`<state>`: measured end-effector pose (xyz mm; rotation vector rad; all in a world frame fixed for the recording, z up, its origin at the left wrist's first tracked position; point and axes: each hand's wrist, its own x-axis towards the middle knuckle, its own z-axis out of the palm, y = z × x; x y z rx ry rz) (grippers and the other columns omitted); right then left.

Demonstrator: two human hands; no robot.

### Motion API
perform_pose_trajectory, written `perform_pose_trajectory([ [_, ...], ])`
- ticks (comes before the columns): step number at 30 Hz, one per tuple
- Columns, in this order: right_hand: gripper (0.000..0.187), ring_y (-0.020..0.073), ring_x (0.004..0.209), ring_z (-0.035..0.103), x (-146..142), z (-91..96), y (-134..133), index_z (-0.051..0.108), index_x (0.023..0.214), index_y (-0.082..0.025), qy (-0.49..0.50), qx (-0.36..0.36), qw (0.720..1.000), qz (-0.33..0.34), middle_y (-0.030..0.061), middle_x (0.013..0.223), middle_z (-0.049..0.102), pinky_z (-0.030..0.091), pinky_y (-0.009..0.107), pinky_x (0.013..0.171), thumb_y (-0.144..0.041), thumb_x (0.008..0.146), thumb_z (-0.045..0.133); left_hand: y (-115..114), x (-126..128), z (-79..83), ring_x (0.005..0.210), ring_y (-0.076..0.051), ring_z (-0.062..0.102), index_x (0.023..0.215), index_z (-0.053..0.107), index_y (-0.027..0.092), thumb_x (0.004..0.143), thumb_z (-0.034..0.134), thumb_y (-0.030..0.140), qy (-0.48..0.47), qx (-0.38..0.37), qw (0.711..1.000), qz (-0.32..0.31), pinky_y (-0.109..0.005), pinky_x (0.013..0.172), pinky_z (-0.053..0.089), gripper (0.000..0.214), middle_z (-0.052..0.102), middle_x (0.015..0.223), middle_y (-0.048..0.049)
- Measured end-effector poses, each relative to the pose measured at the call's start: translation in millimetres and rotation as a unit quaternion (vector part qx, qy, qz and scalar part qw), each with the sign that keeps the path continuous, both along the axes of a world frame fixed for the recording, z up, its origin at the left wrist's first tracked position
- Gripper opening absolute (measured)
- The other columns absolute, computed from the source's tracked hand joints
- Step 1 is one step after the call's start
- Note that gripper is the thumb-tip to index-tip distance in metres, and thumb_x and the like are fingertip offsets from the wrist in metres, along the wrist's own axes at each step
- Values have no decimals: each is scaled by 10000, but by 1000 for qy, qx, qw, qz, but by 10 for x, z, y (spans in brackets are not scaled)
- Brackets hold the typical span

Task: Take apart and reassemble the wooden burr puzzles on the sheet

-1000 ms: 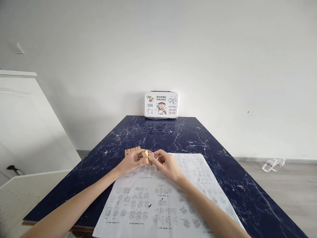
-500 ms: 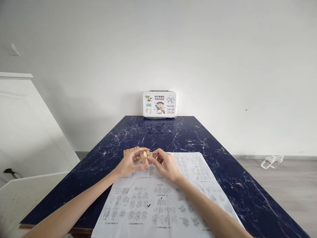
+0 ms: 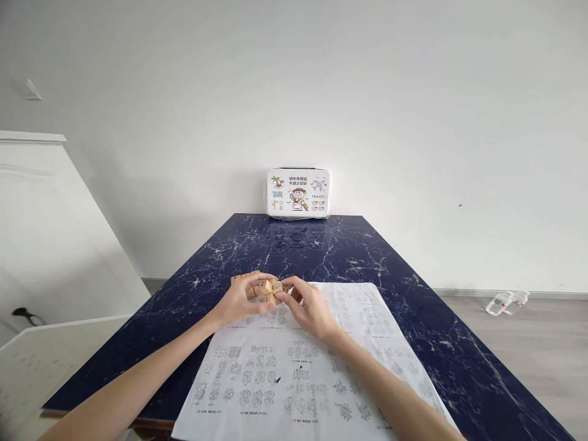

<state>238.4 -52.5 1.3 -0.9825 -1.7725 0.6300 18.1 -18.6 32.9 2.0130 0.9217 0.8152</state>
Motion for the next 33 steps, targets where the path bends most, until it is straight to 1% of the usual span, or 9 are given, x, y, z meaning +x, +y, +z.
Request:
perform_pose_trajectory([
  [5, 269, 191, 662, 590, 9, 9, -9, 663, 1053, -251, -22, 10, 1000, 16, 30, 804, 687, 437, 308, 611, -495, 1017, 556, 40, -20, -37, 1005, -276, 724, 1233, 704, 220, 799, 813, 497, 5, -36, 999, -16, -398, 884, 577, 525, 754, 1100, -80],
  [10, 266, 194, 673, 582, 3, 4, -15, 657, 1058, -252, -27, 14, 999, 27, 37, 822, 687, 430, 311, 611, -491, 1026, 545, 126, -74, -78, 1037, -260, 718, 1253, 702, 213, 816, 812, 503, -33, -98, 992, -77, -382, 945, 545, 535, 758, 1092, -80],
  [13, 282, 198, 680, 583, -1, -4, -20, 658, 1039, -255, -29, 19, 999, 40, 41, 845, 693, 440, 319, 632, -508, 1031, 533, 172, -106, -101, 968, -244, 711, 1224, 714, 208, 829, 784, 558, -23, -119, 988, -97, -346, 873, 534, 532, 752, 1028, -71],
  [15, 285, 199, 698, 589, 8, -6, -18, 660, 1055, -259, -30, 24, 998, 51, 45, 890, 702, 454, 326, 662, -509, 1037, 525, 195, -117, -118, 863, -220, 690, 1141, 737, 190, 825, 754, 626, -16, -136, 984, -111, -319, 785, 519, 538, 735, 937, -57],
  [18, 292, 201, 739, 600, 34, 8, -6, 670, 1121, -275, -33, 25, 996, 84, 54, 967, 705, 480, 341, 720, -511, 1042, 518, 211, -114, -141, 743, -199, 644, 904, 737, 163, 777, 723, 740, -29, -187, 974, -123, -318, 719, 506, 591, 694, 801, -43],
  [20, 305, 202, 763, 603, 53, 21, 6, 682, 1146, -287, -31, 21, 994, 104, 62, 1001, 691, 493, 343, 728, -524, 1039, 525, 206, -105, -142, 761, -215, 658, 845, 716, 164, 728, 749, 768, -57, -232, 961, -136, -341, 751, 523, 616, 711, 811, -59],
  [25, 327, 188, 792, 605, 63, 1, 34, 714, 1156, -291, -7, 18, 993, 115, 82, 1067, 617, 525, 332, 697, -550, 1011, 577, 166, -90, -90, 924, -267, 712, 962, 733, 172, 730, 803, 703, -87, -294, 934, -182, -384, 850, 541, 584, 771, 933, -100],
  [30, 316, 179, 799, 604, 49, -21, 42, 705, 1146, -285, 6, 4, 993, 116, 79, 1085, 592, 537, 335, 702, -545, 1001, 599, 158, -92, -56, 912, -259, 694, 945, 732, 174, 717, 824, 675, -80, -305, 932, -178, -384, 854, 536, 558, 766, 960, -108],
  [33, 336, 191, 853, 606, 51, -5, 33, 692, 1151, -283, 8, -3, 993, 115, 84, 1119, 588, 546, 331, 706, -561, 967, 647, 164, -82, -65, 879, -250, 680, 910, 717, 176, 679, 843, 670, -86, -303, 935, -162, -380, 860, 530, 560, 736, 903, -78],
])
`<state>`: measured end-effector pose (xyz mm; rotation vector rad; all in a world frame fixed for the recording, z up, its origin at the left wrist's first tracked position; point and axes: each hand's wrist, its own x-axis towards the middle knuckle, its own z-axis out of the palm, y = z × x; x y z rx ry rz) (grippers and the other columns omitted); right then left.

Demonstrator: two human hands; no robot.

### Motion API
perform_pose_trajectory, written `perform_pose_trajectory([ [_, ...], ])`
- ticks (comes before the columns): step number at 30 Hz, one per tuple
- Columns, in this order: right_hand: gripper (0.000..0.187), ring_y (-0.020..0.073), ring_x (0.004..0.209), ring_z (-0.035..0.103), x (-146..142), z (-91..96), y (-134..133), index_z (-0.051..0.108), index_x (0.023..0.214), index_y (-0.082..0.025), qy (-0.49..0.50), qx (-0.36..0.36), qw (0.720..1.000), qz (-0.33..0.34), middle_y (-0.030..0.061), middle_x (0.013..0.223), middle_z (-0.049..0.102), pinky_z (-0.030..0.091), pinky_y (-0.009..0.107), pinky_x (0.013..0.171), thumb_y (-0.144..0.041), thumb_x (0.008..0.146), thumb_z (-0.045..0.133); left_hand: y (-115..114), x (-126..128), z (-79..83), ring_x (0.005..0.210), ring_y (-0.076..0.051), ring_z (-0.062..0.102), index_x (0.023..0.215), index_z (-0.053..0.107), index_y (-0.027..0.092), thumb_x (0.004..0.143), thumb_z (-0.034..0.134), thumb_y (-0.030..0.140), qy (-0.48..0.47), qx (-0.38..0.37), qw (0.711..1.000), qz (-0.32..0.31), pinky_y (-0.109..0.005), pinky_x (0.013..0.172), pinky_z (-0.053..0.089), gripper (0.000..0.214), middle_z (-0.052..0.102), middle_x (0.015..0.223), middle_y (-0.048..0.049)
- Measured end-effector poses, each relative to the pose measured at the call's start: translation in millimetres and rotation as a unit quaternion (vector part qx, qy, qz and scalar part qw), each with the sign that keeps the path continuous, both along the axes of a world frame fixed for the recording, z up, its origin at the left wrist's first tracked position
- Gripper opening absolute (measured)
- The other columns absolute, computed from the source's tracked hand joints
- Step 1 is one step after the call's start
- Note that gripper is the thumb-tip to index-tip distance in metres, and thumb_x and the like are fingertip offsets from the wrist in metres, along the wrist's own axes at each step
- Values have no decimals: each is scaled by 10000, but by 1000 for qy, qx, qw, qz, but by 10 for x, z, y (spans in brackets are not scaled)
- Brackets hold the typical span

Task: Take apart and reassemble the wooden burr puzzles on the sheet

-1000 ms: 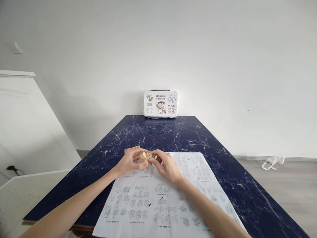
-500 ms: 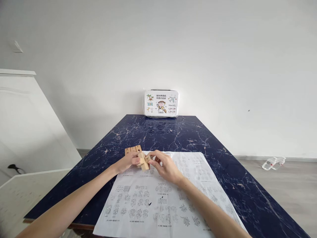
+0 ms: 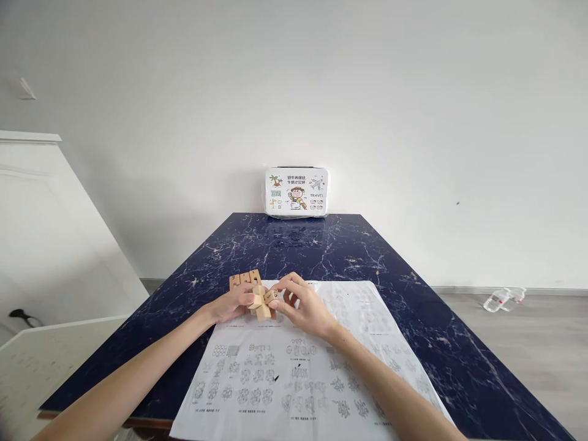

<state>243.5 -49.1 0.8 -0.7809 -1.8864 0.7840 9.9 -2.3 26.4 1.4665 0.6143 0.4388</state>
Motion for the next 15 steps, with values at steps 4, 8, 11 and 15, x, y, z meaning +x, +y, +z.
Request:
perform_pose_trajectory([
  [4, 728, 253, 1075, 602, -20, 23, -43, 552, 1390, -332, -20, 17, 999, 23, 97, 1315, 553, 560, 400, 890, -546, 771, 870, 10, 5, -12, 829, -209, 629, 903, 703, 173, 695, 836, 648, 4, 16, 1000, -1, -340, 818, 509, 535, 678, 878, -44],
  [8, 850, 304, 1291, 530, -80, 31, -94, 472, 1469, -350, -56, 27, 997, 50, 101, 1436, 496, 490, 494, 1075, -500, 748, 896, 39, -17, -20, 788, -192, 569, 976, 695, 168, 755, 774, 651, 52, 93, 994, -10, -303, 729, 461, 537, 624, 847, -23],
  [11, 703, 294, 1291, 535, -111, 45, -110, 536, 1396, -331, -51, 44, 997, 45, 86, 1386, 544, 471, 498, 1092, -449, 789, 871, 62, -23, -25, 728, -167, 505, 929, 688, 161, 781, 749, 629, 85, 140, 986, -8, -273, 662, 404, 495, 576, 784, -9],
  [15, 588, 271, 1167, 598, -96, 83, -107, 589, 1285, -309, -23, 32, 999, 28, 54, 1267, 622, 493, 463, 1017, -407, 780, 875, 69, -13, -19, 746, -172, 534, 931, 718, 169, 792, 748, 609, 43, 108, 992, -39, -282, 692, 436, 463, 619, 830, -29],
])
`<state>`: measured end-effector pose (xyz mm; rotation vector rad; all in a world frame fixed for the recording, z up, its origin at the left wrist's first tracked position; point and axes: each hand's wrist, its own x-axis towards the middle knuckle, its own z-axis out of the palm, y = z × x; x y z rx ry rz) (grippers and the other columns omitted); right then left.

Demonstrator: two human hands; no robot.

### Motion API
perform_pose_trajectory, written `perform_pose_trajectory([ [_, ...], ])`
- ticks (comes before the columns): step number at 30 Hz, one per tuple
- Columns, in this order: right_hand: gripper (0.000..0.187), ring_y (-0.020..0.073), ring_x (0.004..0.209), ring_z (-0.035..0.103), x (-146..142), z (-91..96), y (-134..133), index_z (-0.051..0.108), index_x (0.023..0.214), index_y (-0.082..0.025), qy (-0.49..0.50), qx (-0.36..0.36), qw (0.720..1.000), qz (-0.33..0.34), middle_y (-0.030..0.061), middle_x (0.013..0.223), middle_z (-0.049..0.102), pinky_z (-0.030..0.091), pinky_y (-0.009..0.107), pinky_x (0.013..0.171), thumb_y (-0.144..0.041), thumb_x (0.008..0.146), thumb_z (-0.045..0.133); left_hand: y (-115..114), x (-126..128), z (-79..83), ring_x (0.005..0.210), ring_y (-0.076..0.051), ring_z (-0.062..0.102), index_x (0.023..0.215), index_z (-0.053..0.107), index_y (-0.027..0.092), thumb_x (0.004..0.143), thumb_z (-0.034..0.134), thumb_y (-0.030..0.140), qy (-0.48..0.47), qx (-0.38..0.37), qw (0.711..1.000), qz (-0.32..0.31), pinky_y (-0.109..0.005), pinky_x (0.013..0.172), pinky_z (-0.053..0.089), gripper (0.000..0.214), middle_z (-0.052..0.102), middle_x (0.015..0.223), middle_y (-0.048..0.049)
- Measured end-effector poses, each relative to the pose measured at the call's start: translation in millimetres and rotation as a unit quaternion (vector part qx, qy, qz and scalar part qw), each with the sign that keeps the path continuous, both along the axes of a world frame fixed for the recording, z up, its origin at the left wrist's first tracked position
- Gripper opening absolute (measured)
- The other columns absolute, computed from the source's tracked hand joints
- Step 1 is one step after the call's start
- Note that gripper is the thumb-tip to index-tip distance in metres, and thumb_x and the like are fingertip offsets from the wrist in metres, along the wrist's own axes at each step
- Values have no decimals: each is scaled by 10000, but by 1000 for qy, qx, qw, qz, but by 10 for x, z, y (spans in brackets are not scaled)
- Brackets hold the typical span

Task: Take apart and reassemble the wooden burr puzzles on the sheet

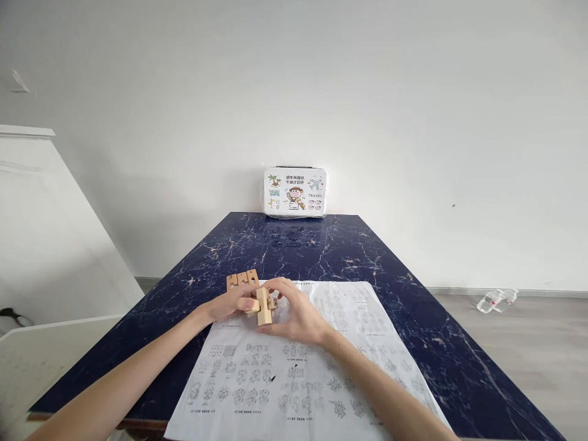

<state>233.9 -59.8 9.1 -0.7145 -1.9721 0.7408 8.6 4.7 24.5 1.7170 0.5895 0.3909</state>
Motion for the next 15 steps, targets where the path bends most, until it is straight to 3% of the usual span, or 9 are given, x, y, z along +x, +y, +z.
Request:
perform_pose_trajectory([
  [4, 584, 260, 1111, 624, 69, 10, 65, 585, 1255, -284, 67, -47, 996, -34, 56, 1245, 649, 492, 442, 989, -452, 775, 873, 5, -10, 7, 757, -190, 597, 963, 740, 160, 822, 725, 637, -52, -61, 997, -22, -329, 748, 497, 498, 699, 898, -76],
  [8, 582, 256, 1080, 630, 165, -56, 210, 567, 1284, -247, 132, -67, 981, -127, 84, 1195, 663, 511, 410, 931, -498, 822, 816, 3, -12, 18, 770, -183, 624, 1096, 722, 157, 887, 681, 626, -72, -39, 997, -6, -351, 774, 518, 516, 745, 1060, -131],
  [12, 565, 271, 993, 659, 226, -222, 360, 597, 1225, -212, 73, -89, 963, -242, 99, 1131, 689, 526, 418, 854, -511, 794, 809, -10, 23, 19, 800, -171, 648, 1251, 651, 181, 843, 782, 532, -79, 10, 994, 81, -353, 776, 550, 555, 724, 1182, -134],
  [15, 546, 298, 1042, 647, 237, -362, 418, 640, 1192, -220, -20, -86, 954, -288, 108, 1180, 672, 530, 457, 897, -491, 757, 827, -16, 46, 1, 940, -222, 687, 1286, 620, 209, 777, 841, 505, -67, 30, 990, 121, -377, 804, 579, 630, 698, 1264, -131],
])
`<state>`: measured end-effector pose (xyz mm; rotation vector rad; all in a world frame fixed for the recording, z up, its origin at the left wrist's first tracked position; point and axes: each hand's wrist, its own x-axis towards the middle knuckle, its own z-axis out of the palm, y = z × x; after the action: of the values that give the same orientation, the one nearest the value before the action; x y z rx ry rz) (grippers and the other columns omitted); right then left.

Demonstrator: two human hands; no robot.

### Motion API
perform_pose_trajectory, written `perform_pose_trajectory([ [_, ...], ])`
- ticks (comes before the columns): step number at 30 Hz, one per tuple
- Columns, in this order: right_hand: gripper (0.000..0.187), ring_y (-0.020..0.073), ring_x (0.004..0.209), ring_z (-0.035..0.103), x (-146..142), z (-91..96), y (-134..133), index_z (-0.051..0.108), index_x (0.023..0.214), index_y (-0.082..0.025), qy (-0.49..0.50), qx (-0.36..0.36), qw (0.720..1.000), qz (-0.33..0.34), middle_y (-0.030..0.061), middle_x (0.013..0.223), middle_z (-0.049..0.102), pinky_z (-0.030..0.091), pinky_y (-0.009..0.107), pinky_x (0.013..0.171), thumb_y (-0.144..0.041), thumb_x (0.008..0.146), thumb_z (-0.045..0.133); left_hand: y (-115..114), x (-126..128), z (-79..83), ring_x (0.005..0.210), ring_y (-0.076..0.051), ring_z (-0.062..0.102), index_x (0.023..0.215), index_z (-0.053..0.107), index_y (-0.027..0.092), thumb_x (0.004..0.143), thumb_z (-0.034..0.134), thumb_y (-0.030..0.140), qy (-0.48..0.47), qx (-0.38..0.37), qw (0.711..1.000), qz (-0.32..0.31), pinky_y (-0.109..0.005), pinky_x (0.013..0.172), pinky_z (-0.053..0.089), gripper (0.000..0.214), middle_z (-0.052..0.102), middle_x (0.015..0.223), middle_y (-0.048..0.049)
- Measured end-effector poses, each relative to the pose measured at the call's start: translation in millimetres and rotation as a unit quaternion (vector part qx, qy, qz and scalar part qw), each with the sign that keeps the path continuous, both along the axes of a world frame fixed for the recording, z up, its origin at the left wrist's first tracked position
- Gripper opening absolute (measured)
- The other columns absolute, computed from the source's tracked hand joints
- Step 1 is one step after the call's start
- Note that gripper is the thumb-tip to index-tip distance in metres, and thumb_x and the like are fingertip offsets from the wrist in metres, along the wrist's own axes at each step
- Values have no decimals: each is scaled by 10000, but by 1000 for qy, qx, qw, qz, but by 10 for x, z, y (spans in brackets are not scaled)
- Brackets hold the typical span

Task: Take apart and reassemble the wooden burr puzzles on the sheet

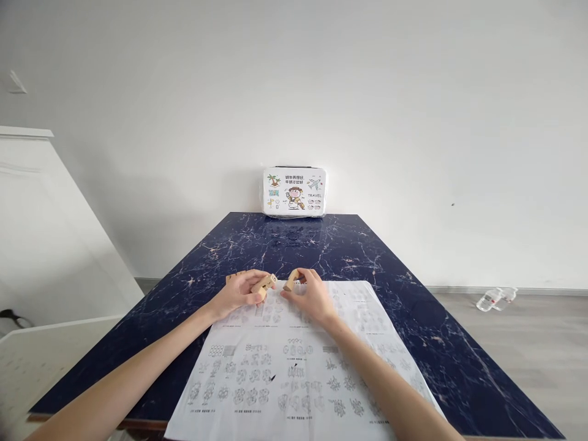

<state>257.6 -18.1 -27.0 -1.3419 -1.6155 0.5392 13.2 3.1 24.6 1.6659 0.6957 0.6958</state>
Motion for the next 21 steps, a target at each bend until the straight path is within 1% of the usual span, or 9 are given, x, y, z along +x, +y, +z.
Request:
perform_pose_trajectory([
  [3, 548, 332, 1152, 601, -5, -82, 4, 664, 1208, -236, -70, -12, 997, 24, 113, 1204, 656, 516, 491, 971, -507, 761, 828, -36, 18, -27, 1165, -289, 662, 1283, 611, 223, 749, 866, 469, 4, 52, 998, 35, -418, 936, 565, 641, 675, 1320, -123],
  [5, 566, 344, 1210, 570, -15, -90, -12, 660, 1240, -238, -88, -14, 995, 44, 122, 1240, 636, 501, 509, 1017, -508, 771, 825, -87, 36, -42, 1198, -304, 660, 1303, 595, 242, 744, 871, 458, 25, 88, 994, 56, -429, 965, 559, 659, 675, 1326, -112],
  [8, 517, 325, 1250, 551, -39, -35, -55, 631, 1295, -256, -72, 13, 995, 69, 121, 1302, 596, 481, 520, 1068, -460, 840, 771, -172, 73, -58, 1064, -291, 716, 1344, 576, 285, 753, 858, 493, 99, 142, 981, 84, -424, 900, 582, 687, 720, 1228, -82],
  [10, 408, 300, 1254, 555, -55, 27, -92, 621, 1287, -269, -56, 55, 992, 96, 112, 1307, 590, 477, 513, 1083, -405, 909, 699, -205, 95, -65, 987, -281, 731, 1324, 594, 295, 741, 860, 514, 136, 186, 967, 105, -419, 877, 581, 677, 735, 1165, -65],
  [12, 287, 282, 1234, 571, -67, 83, -128, 632, 1224, -266, -54, 103, 984, 136, 107, 1274, 602, 484, 493, 1076, -360, 954, 649, -216, 107, -69, 931, -267, 735, 1300, 612, 294, 727, 863, 525, 159, 218, 956, 118, -407, 859, 576, 667, 739, 1129, -54],
  [14, 187, 273, 1194, 591, -76, 112, -152, 641, 1145, -257, -61, 140, 976, 157, 107, 1217, 615, 503, 471, 1043, -346, 982, 623, -219, 110, -69, 873, -250, 732, 1290, 621, 287, 717, 862, 542, 177, 231, 950, 115, -386, 817, 572, 672, 740, 1096, -49],
  [16, 133, 265, 1146, 609, -81, 110, -157, 637, 1091, -250, -65, 159, 972, 161, 107, 1174, 620, 522, 450, 1001, -344, 1005, 598, -227, 111, -63, 817, -233, 725, 1290, 622, 278, 707, 862, 570, 191, 231, 948, 106, -365, 768, 563, 695, 736, 1060, -44],
  [19, 125, 249, 1076, 625, -86, 84, -143, 624, 1053, -239, -67, 162, 972, 159, 102, 1139, 626, 534, 424, 951, -343, 1032, 558, -247, 115, -46, 796, -220, 722, 1303, 609, 271, 708, 858, 591, 201, 225, 948, 98, -350, 751, 552, 721, 729, 1057, -38],
  [21, 147, 243, 1034, 628, -93, 83, -139, 617, 1032, -232, -65, 159, 972, 162, 99, 1106, 635, 533, 414, 923, -355, 1042, 537, -254, 122, -42, 838, -231, 724, 1301, 605, 266, 712, 854, 597, 202, 232, 946, 100, -355, 774, 552, 720, 725, 1088, -45],
])
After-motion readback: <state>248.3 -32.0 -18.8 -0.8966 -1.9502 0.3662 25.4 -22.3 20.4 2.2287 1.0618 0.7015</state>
